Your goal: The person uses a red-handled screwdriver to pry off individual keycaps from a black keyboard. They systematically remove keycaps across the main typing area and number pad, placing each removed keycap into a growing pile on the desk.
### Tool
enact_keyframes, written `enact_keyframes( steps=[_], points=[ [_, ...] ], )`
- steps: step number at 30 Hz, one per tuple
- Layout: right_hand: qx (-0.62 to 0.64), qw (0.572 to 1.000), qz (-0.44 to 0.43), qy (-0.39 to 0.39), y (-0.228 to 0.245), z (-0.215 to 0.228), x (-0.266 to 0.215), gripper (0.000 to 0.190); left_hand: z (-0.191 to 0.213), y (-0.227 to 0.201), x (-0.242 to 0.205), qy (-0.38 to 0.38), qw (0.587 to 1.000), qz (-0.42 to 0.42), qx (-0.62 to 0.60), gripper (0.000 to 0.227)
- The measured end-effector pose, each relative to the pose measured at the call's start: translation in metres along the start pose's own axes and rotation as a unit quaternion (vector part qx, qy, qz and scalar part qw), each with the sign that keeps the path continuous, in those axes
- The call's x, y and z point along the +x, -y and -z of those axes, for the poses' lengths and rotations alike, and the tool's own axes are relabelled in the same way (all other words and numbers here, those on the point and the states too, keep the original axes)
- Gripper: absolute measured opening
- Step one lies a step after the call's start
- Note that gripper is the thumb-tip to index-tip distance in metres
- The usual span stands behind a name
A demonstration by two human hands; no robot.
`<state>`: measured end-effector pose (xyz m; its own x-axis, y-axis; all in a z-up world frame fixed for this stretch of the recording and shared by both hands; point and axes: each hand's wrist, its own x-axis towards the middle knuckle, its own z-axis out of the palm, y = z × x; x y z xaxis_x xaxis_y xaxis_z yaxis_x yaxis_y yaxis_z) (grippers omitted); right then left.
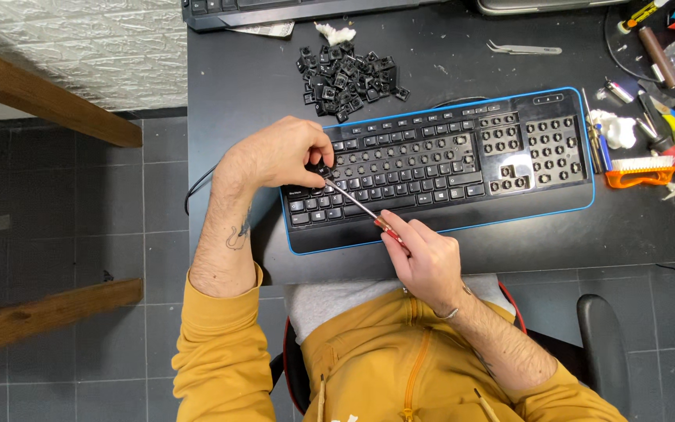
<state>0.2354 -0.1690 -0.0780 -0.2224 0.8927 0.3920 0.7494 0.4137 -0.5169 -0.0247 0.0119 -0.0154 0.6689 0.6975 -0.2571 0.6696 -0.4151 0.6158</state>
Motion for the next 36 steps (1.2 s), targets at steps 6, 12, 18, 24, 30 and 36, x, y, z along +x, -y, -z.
enact_keyframes(
  steps=[6, 12, 18, 24, 30, 36],
  points=[
    [0.102, 0.994, -0.031, -0.029, 0.001, 0.003, 0.003, 0.026, 0.015, 0.0, -0.011, -0.084, 0.995, -0.024, -0.052, 0.032],
    [0.117, 0.992, -0.027, -0.04, 0.004, 0.006, 0.006, 0.026, 0.009, 0.012, -0.005, -0.193, 0.968, 0.016, -0.157, 0.029],
    [0.139, 0.989, -0.041, -0.039, 0.004, 0.007, 0.004, 0.025, -0.006, 0.034, 0.016, -0.304, 0.94, 0.001, -0.155, 0.028],
    [0.152, 0.986, -0.061, -0.017, 0.003, 0.008, 0.004, 0.024, -0.016, 0.028, 0.03, -0.329, 0.938, -0.032, -0.101, 0.015],
    [0.159, 0.984, -0.074, 0.002, 0.004, 0.009, 0.004, 0.025, -0.02, 0.019, 0.032, -0.299, 0.941, -0.075, -0.14, 0.018],
    [0.146, 0.987, -0.06, -0.003, 0.004, 0.009, 0.005, 0.024, -0.009, 0.009, 0.023, -0.278, 0.951, -0.079, -0.109, 0.031]
  ],
)
